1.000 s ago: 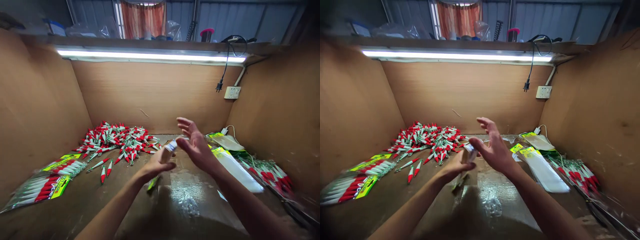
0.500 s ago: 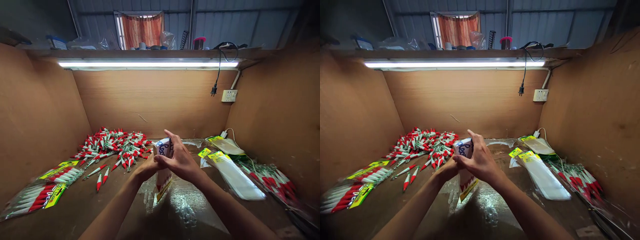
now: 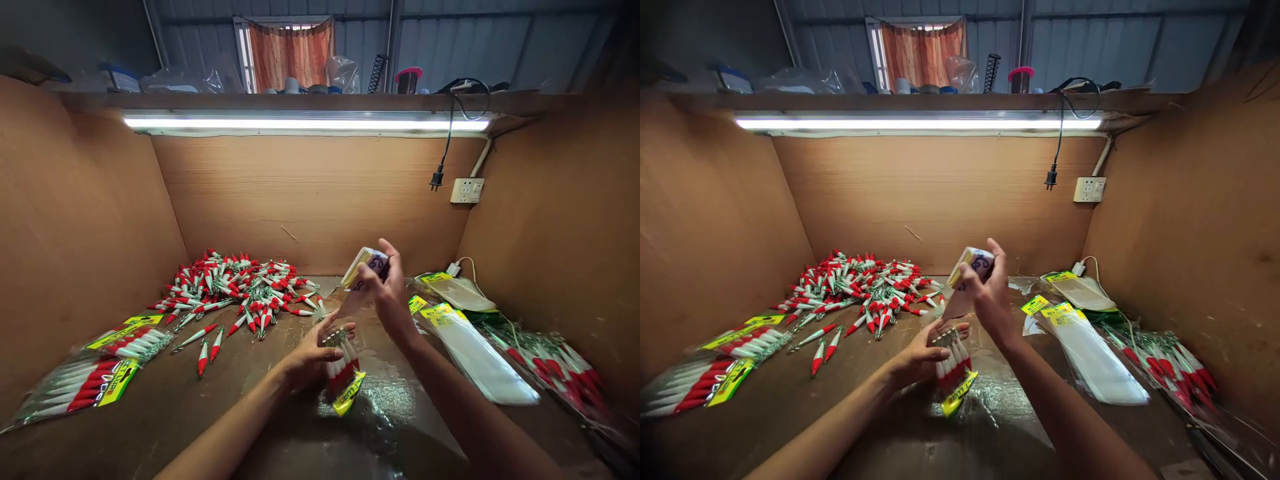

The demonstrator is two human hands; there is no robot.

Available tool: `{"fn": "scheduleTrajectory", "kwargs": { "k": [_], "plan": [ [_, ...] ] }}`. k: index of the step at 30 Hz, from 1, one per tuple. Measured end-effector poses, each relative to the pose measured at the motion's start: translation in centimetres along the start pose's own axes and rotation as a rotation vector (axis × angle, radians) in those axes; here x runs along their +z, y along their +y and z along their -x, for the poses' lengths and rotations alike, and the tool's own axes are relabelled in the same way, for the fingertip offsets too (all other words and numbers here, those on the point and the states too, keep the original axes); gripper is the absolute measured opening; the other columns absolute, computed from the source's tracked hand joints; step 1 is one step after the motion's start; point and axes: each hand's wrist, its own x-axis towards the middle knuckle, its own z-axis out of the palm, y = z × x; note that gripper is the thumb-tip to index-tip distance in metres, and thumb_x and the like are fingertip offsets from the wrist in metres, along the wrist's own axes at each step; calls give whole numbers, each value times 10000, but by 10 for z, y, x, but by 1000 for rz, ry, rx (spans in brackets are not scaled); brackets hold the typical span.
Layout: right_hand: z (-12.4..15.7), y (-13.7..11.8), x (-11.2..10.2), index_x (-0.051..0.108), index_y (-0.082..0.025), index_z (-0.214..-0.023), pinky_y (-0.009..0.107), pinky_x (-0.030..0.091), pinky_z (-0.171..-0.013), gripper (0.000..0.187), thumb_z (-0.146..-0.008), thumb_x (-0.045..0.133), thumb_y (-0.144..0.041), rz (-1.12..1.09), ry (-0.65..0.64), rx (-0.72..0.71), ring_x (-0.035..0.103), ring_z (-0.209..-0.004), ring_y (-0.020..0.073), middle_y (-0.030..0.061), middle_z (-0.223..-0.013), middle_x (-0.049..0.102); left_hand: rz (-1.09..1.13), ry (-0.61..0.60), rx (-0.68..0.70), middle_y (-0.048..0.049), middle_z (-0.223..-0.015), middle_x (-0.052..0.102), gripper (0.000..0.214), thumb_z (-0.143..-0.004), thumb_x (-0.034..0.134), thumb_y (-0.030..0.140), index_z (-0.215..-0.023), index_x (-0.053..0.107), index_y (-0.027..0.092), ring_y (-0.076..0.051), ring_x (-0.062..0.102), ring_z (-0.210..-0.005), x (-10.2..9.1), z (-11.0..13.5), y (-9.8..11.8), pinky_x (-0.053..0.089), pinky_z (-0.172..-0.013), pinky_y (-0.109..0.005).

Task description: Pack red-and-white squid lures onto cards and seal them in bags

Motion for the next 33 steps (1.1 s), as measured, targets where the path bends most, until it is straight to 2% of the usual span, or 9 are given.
{"fn": "scheduleTrajectory", "kwargs": {
  "k": [4,8,10,14,18,22,28,30,33],
  "plan": [
    [-23,44,-17,305,-204,-1486,397,413,-1011,788,-815,616,-474,361,32,27,525,-1189,281,146,-1348,482,83,28,-29,-181,-1434,508,922,-663,798,59,-1467,381,232,-347,444,-1352,-8,10,-5,300,-1119,-497],
    [-25,98,-22,314,-152,-1504,458,382,-1015,895,-740,691,-428,792,-352,296,500,-1244,361,236,-1401,429,139,54,-32,-186,-1436,508,900,-665,746,15,-1464,385,219,-341,409,-1380,-13,19,3,277,-1134,-481],
    [-21,107,-19,397,-138,-1469,494,336,-1041,871,-724,720,-452,902,-438,298,416,-1316,408,255,-1468,364,160,53,-49,-185,-1446,498,913,-672,730,4,-1478,360,223,-339,401,-1387,-15,22,8,273,-1136,-486],
    [-8,87,0,684,-131,-1154,398,403,-962,555,-862,553,-585,572,-623,158,522,-1195,337,164,-1301,582,197,8,-120,-178,-1447,501,947,-673,722,-6,-1500,326,231,-339,400,-1387,-14,26,14,291,-1126,-493],
    [9,72,20,718,-141,-946,282,462,-687,543,-810,598,-653,24,-988,369,627,-719,186,40,-821,696,196,-12,-144,-162,-1381,569,896,-693,743,30,-1485,373,229,-312,496,-1316,-7,26,17,373,-1072,-434],
    [16,89,27,662,-134,-734,220,376,-516,449,-677,759,-569,-34,-890,524,512,-515,107,-13,-577,594,83,143,-149,-165,-1289,638,577,-826,732,215,-1370,548,166,-236,656,-1079,-9,24,16,473,-944,-335],
    [13,102,25,682,-130,-697,248,415,-521,272,-774,672,-391,280,-794,394,554,-545,142,37,-630,642,-96,430,-129,-152,-1095,731,463,-885,641,484,-1191,690,140,-192,704,-848,-22,20,5,513,-714,-258],
    [17,93,27,708,-138,-797,294,472,-641,200,-796,662,-333,335,-684,289,612,-691,191,68,-766,684,-151,483,-62,-143,-1093,735,490,-868,641,518,-1183,693,147,-213,704,-898,-23,17,3,510,-723,-261],
    [30,70,33,673,-188,-1109,360,469,-882,242,-887,592,-242,420,-456,-139,602,-1003,234,102,-1089,665,-260,527,50,-138,-1032,750,531,-839,652,543,-1172,693,131,-254,698,-923,-18,14,4,515,-766,-307]
  ]
}}
